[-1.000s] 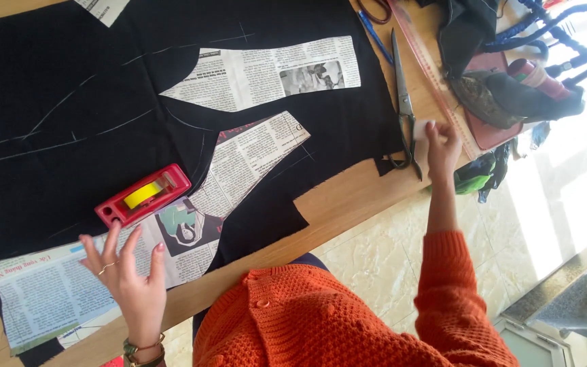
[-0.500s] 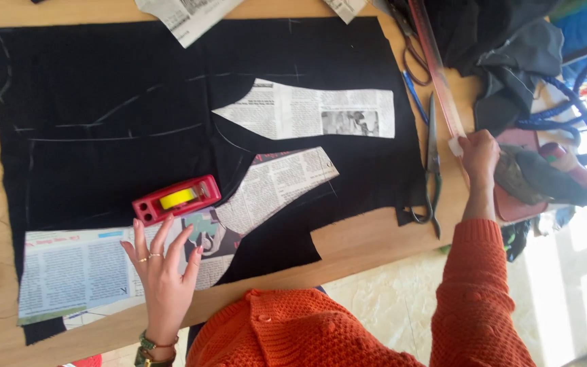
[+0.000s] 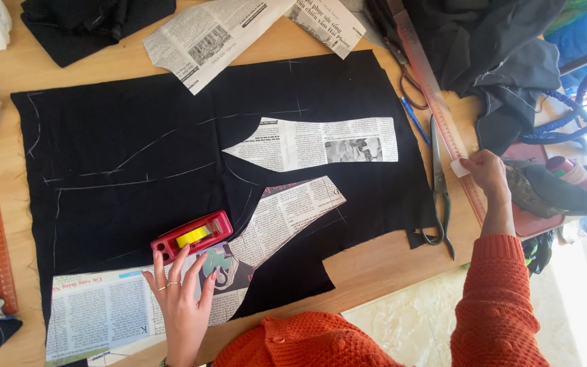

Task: The person uses a ruler and tailor's chalk to mark lines on black fabric around paper patterns, and later adjusts and tapes the patterns onto the fabric.

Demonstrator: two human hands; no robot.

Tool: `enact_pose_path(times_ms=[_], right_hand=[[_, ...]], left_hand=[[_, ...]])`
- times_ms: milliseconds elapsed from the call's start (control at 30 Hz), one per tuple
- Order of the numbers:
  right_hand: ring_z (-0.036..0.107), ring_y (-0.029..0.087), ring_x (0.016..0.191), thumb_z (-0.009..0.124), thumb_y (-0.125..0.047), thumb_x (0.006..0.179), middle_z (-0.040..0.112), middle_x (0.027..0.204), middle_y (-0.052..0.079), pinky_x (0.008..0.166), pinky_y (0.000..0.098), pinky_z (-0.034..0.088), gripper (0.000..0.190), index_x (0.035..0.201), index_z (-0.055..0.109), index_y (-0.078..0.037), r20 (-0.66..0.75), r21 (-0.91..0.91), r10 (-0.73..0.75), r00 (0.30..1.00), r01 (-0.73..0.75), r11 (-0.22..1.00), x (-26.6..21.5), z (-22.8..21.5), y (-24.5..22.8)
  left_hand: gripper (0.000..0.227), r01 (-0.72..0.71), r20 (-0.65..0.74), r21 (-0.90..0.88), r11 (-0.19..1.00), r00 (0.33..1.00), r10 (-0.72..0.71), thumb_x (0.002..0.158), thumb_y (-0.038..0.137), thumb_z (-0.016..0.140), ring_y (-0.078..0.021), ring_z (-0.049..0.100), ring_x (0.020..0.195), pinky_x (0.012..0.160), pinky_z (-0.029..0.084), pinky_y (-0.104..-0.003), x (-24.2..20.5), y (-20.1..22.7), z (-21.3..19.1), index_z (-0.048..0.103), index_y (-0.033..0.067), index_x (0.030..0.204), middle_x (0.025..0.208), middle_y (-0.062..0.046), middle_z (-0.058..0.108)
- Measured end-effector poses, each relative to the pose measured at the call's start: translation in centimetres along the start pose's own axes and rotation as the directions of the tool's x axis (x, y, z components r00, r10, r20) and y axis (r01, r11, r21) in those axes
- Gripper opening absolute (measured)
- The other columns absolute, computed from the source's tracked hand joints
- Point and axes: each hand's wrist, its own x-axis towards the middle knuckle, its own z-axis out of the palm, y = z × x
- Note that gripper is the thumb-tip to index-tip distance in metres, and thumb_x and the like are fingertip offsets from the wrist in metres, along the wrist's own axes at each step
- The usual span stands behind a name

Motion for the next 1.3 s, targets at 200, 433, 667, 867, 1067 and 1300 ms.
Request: enact_pose_path(times_ms=[200,433,667,867,1067,1300], right_hand=[[0.064,0.046,0.096,0.076,-0.032,0.093,0.069,0.098,0.024,0.081,0.0519,0.046,0.03,0.095,0.067,-0.004,-0.19,-0.234,-0.218,0.957,0.172,0.957,1.1,1.8,1.7],[0.064,0.038,0.102,0.076,-0.036,0.093,0.066,0.107,0.013,0.085,0.0565,0.043,0.031,0.105,0.067,-0.009,-0.401,-0.47,-0.214,0.891,0.001,0.883,-0.4,4.5,0.5],[0.057,0.041,0.089,0.07,-0.026,0.089,0.057,0.098,0.015,0.072,0.054,0.043,0.021,0.089,0.057,-0.008,-0.529,-0.371,-0.297,0.795,0.098,0.923,-3.0,5.4,-0.6],[0.053,0.043,0.075,0.07,-0.016,0.093,0.051,0.096,0.016,0.065,0.0526,0.04,0.024,0.086,0.048,-0.007,-0.568,-0.224,-0.334,0.752,0.248,0.942,-4.5,6.0,-1.4],[0.056,0.039,0.068,0.067,-0.014,0.094,0.057,0.092,0.011,0.062,0.0492,0.041,0.021,0.087,0.049,-0.009,-0.544,-0.067,-0.276,0.793,0.287,0.956,-5.4,5.2,-2.7],[0.053,0.022,0.075,0.067,-0.021,0.093,0.059,0.082,0.002,0.066,0.0383,0.04,0.022,0.083,0.049,-0.013,-0.44,0.275,-0.101,0.892,0.241,0.931,-3.5,4.6,-1.4]], left_hand=[[0.035,-0.001,-0.048,-0.045,0.999,0.999,-0.001,0.091,0.025,0.068,-0.0425,0.019,0.16,0.126,0.01,-0.072,0.1,0.7,-1.0,0.07,0.0138,0.124,0.155,-0.012,0.051],[0.032,-0.085,-0.043,-0.024,0.996,0.996,0.084,0.096,0.024,0.068,-0.0427,0.018,0.163,0.131,0.005,-0.065,-1.3,-0.5,-0.2,0.073,0.0064,0.122,0.156,-0.018,0.053],[0.036,-0.101,-0.042,0.01,0.995,0.994,0.101,0.099,0.028,0.069,-0.0427,0.022,0.167,0.133,0.012,-0.069,-2.2,-1.4,0.3,0.076,-0.0011,0.119,0.155,-0.024,0.059],[0.034,-0.19,-0.055,-0.012,0.982,0.98,0.189,0.103,0.025,0.068,-0.0452,0.019,0.165,0.131,0.013,-0.07,-1.9,0.1,-0.4,0.076,-0.0039,0.12,0.154,-0.026,0.058],[0.029,-0.132,0.02,0.025,0.991,0.991,0.131,0.102,0.022,0.073,-0.0454,0.02,0.167,0.13,0.009,-0.074,-2.5,0.0,0.1,0.076,-0.001,0.12,0.158,-0.024,0.056],[0.031,-0.154,-0.007,-0.01,0.988,0.988,0.154,0.102,0.022,0.071,-0.0428,0.013,0.167,0.132,0.006,-0.069,-2.7,1.1,-0.3,0.076,-0.0012,0.121,0.159,-0.024,0.055]])
